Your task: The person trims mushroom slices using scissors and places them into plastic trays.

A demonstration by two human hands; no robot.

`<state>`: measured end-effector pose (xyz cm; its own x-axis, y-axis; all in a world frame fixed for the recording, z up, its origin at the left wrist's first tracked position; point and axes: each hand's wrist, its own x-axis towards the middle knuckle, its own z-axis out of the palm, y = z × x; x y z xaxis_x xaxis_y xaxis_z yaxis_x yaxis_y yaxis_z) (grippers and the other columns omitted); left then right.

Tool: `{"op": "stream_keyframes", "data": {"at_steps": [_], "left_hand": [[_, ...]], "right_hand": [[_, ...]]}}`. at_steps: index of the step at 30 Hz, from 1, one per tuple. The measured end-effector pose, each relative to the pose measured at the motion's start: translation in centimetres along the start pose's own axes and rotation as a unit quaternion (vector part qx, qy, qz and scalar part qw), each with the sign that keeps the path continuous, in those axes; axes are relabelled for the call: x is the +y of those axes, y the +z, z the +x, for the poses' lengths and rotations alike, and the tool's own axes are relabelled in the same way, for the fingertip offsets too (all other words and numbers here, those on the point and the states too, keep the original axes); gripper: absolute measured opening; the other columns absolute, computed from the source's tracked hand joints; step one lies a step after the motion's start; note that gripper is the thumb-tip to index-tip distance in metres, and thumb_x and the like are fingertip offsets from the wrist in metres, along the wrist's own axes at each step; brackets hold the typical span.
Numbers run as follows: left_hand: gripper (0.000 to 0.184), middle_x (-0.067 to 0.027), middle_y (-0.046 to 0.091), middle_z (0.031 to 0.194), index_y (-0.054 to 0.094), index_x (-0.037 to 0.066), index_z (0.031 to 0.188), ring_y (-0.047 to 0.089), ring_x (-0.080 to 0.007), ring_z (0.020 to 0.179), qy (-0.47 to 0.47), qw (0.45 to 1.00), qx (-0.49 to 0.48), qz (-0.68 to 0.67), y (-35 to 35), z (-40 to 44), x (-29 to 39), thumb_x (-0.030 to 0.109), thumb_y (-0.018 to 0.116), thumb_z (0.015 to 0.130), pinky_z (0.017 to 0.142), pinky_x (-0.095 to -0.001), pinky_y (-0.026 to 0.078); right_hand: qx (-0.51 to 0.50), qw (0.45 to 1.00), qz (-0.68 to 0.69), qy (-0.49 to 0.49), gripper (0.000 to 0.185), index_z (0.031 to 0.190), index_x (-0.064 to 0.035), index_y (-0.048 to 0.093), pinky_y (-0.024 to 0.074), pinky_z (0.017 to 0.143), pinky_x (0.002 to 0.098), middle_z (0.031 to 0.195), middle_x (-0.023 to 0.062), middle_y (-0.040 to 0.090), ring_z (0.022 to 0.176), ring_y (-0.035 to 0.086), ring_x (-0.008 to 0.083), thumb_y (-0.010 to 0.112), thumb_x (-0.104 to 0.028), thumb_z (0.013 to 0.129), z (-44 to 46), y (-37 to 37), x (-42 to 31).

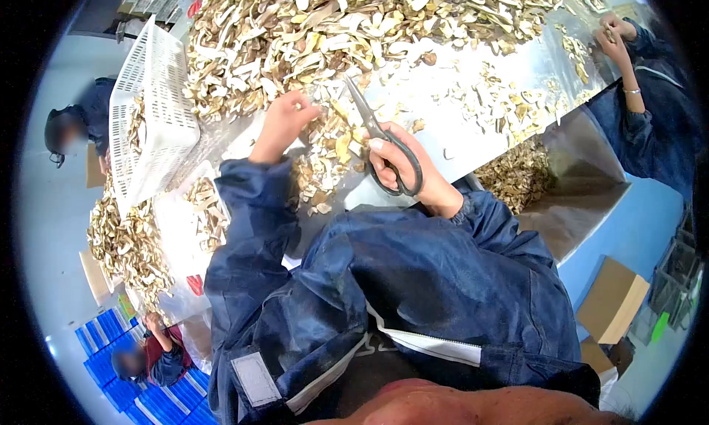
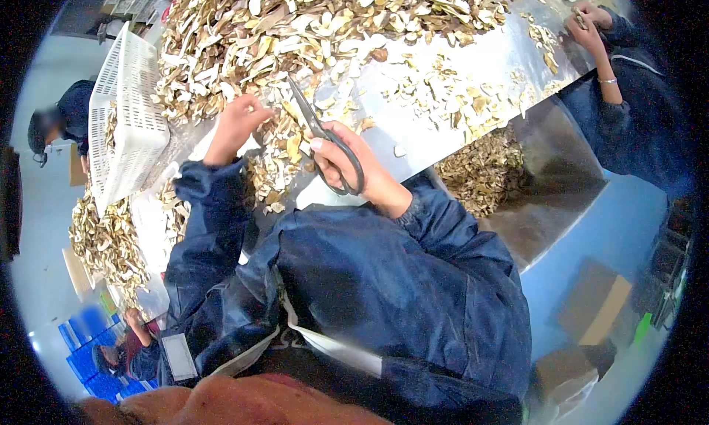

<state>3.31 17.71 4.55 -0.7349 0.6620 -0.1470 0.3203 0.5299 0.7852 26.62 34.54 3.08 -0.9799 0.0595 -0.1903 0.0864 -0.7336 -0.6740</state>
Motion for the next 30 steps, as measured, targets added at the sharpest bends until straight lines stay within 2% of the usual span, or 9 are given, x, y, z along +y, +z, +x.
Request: {"op": "stream_keyframes", "data": {"at_steps": [2, 6, 9, 12, 15, 17, 21, 25, 30], "left_hand": [[0.011, 0.0054, 0.055, 0.074, 0.062, 0.01, 0.079, 0.047, -0.0072, 0.056, -0.157, 0.947, -0.028, -0.279, -0.9, -1.7, 2.1, 0.011, 0.07, 0.087, 0.05, -0.0222, 0.035], [0.009, -0.0025, 0.056, 0.088, 0.053, 0.008, 0.092, 0.042, -0.0064, 0.058, -0.124, 0.841, -0.016, -0.526, -1.8, -3.0, 1.1, 0.002, 0.058, 0.087, 0.046, -0.0195, 0.031], [0.008, -0.0019, 0.058, 0.088, 0.055, 0.007, 0.094, 0.042, -0.0057, 0.059, -0.101, 0.884, -0.022, -0.456, -1.4, -1.5, 1.7, 0.002, 0.057, 0.088, 0.048, -0.0194, 0.031], [0.019, -0.0066, 0.068, 0.078, 0.065, 0.004, 0.106, 0.054, -0.0136, 0.055, -0.029, 0.994, 0.048, -0.096, 0.5, 0.7, 1.9, 0.013, 0.062, 0.089, 0.051, -0.0276, 0.042], [0.023, -0.0164, 0.068, 0.073, 0.067, 0.003, 0.107, 0.066, -0.0245, 0.063, 0.1, 0.976, 0.097, 0.17, 2.8, 1.6, 1.3, 0.016, 0.062, 0.088, 0.061, -0.0355, 0.05], [0.022, -0.0189, 0.068, 0.076, 0.067, 0.004, 0.106, 0.066, -0.027, 0.065, -0.04, 0.993, -0.007, 0.111, 3.2, 0.2, 4.6, 0.015, 0.062, 0.088, 0.062, -0.0353, 0.05], [0.02, -0.0012, 0.064, 0.074, 0.068, 0.006, 0.106, 0.054, -0.0086, 0.059, -0.001, 0.994, -0.101, 0.042, 2.7, -1.4, 4.3, 0.011, 0.06, 0.089, 0.056, -0.0257, 0.043], [0.018, 0.0021, 0.059, 0.073, 0.068, 0.002, 0.102, 0.048, -0.0048, 0.064, 0.045, 0.999, 0.007, -0.02, 2.6, 1.5, 5.0, 0.01, 0.061, 0.088, 0.056, -0.0238, 0.038], [0.025, -0.0199, 0.067, 0.082, 0.067, 0.001, 0.101, 0.065, -0.0332, 0.071, 0.142, 0.969, 0.091, 0.182, 6.6, 4.2, 5.5, 0.021, 0.072, 0.087, 0.069, -0.0397, 0.052]], "right_hand": [[-0.001, 1.0, 0.001, -0.008, 0.023, 0.116, -0.0049, 0.052, 0.0311, 0.042, 0.0214, 0.067, -0.0008, 0.048, 0.046, 0.041, 0.0052, 0.059, -0.022, 0.102, 0.2, -0.2, -0.1], [0.008, 1.0, 0.002, -0.009, 0.027, 0.119, -0.0043, 0.052, 0.0309, 0.042, 0.0211, 0.07, 0.0014, 0.049, 0.048, 0.041, 0.0053, 0.058, -0.024, 0.102, -0.2, -0.1, 0.1], [0.006, 0.999, 0.014, -0.036, 0.028, 0.122, -0.0036, 0.051, 0.031, 0.043, 0.022, 0.07, 0.0019, 0.049, 0.048, 0.041, 0.006, 0.056, -0.023, 0.103, -0.1, -0.5, 0.3], [0.008, 0.998, 0.035, -0.049, 0.027, 0.123, -0.0033, 0.051, 0.0312, 0.042, 0.0231, 0.069, 0.0024, 0.048, 0.048, 0.041, 0.0071, 0.053, -0.021, 0.104, -0.8, -0.7, 0.4], [0.017, 0.998, 0.049, -0.047, 0.027, 0.124, -0.0028, 0.051, 0.0318, 0.042, 0.0228, 0.07, 0.0028, 0.049, 0.048, 0.041, 0.0072, 0.054, -0.02, 0.104, -0.9, -1.0, 0.5], [0.014, 0.997, 0.067, -0.045, 0.027, 0.124, -0.0021, 0.051, 0.0333, 0.043, 0.0225, 0.072, 0.0034, 0.05, 0.048, 0.041, 0.0074, 0.055, -0.019, 0.104, -1.1, -1.0, 0.2], [0.014, 0.995, 0.087, -0.046, 0.027, 0.124, -0.0015, 0.051, 0.0335, 0.043, 0.0225, 0.073, 0.0037, 0.051, 0.048, 0.041, 0.0074, 0.053, -0.019, 0.104, -0.7, -1.3, 0.4], [0.034, 0.994, 0.066, -0.083, 0.027, 0.122, -0.0008, 0.052, 0.0337, 0.043, 0.0224, 0.073, 0.0042, 0.051, 0.048, 0.041, 0.0071, 0.053, -0.02, 0.104, -1.1, -1.3, 0.1], [0.051, 0.989, 0.085, -0.108, 0.027, 0.122, 0.0002, 0.053, 0.034, 0.043, 0.0226, 0.073, 0.0045, 0.051, 0.048, 0.041, 0.0072, 0.053, -0.02, 0.103, -1.5, -1.9, -0.1]]}}
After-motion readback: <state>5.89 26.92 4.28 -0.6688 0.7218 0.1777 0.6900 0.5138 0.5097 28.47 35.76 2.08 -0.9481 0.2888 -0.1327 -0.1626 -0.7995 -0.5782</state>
